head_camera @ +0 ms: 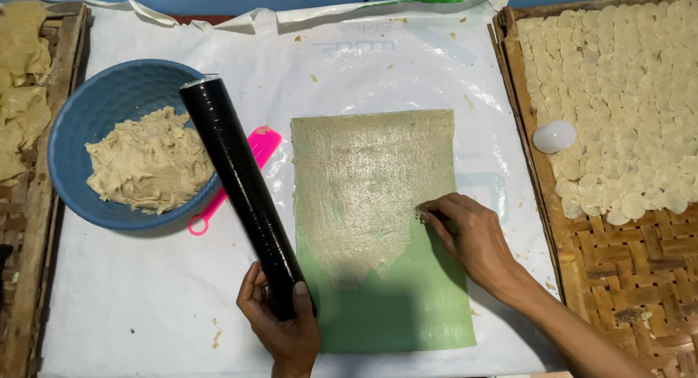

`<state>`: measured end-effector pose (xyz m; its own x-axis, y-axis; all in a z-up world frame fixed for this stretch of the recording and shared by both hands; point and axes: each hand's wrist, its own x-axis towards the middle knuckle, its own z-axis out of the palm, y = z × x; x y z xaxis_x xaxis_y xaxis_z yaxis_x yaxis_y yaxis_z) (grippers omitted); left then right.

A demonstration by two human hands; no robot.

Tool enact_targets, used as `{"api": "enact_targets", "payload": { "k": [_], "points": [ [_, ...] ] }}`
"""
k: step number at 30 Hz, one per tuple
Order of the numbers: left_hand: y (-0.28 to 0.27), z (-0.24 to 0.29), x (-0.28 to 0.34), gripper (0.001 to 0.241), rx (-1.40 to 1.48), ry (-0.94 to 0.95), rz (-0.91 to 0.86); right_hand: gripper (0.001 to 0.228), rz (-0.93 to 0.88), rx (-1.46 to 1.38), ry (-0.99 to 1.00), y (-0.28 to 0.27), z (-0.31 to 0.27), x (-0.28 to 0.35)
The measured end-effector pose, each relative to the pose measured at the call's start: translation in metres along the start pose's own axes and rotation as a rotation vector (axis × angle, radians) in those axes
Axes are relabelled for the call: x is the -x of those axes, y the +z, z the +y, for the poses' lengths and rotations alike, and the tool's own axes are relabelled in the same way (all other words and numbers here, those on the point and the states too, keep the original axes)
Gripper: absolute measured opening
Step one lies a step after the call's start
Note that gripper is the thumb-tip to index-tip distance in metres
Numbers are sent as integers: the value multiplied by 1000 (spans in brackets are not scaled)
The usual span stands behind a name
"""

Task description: Flatten dough using a rolling pin on a flat surface to prepare thin crackers or snacks.

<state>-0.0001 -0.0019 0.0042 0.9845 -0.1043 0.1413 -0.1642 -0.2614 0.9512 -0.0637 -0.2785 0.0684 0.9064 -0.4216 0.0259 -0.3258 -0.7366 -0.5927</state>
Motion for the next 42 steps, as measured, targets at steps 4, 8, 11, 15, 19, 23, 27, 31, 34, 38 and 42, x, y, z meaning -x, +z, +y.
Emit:
{"api": "enact_targets", "payload": {
  "k": [4,8,11,15,19,23,27,31,34,38,42],
  "points": [
    [0,-2,1,66,16,-31,0,26,6,-18,-14,1,3,3],
    [0,-2,1,65,-3,1,2,39,-1,-64,21,-2,1,4],
    [-1,-2,2,66,10,-3,-2,35,1,-90,39,-6,-4,3],
    [0,-2,2,67,-2,-8,11,25,41,-90,88,-2,-3,0],
    [-1,-1,2,66,-16,9,8,22,73,-196,116,3,-2,-3],
    [0,-3,2,67,-9,-11,8,20,78,-185,136,5,2,-4],
    [0,-4,2,67,2,-23,20,31,97,-191,110,9,6,-3],
    [0,-5,2,66,9,-14,16,35,82,-181,132,12,11,-1],
    [0,-5,2,66,19,1,8,42,60,-164,164,13,13,1],
    [0,-3,1,67,-23,14,5,43,58,-139,96,12,11,5],
    [0,-1,1,65,-21,28,2,42,101,-122,21,9,7,6]
  ]
}}
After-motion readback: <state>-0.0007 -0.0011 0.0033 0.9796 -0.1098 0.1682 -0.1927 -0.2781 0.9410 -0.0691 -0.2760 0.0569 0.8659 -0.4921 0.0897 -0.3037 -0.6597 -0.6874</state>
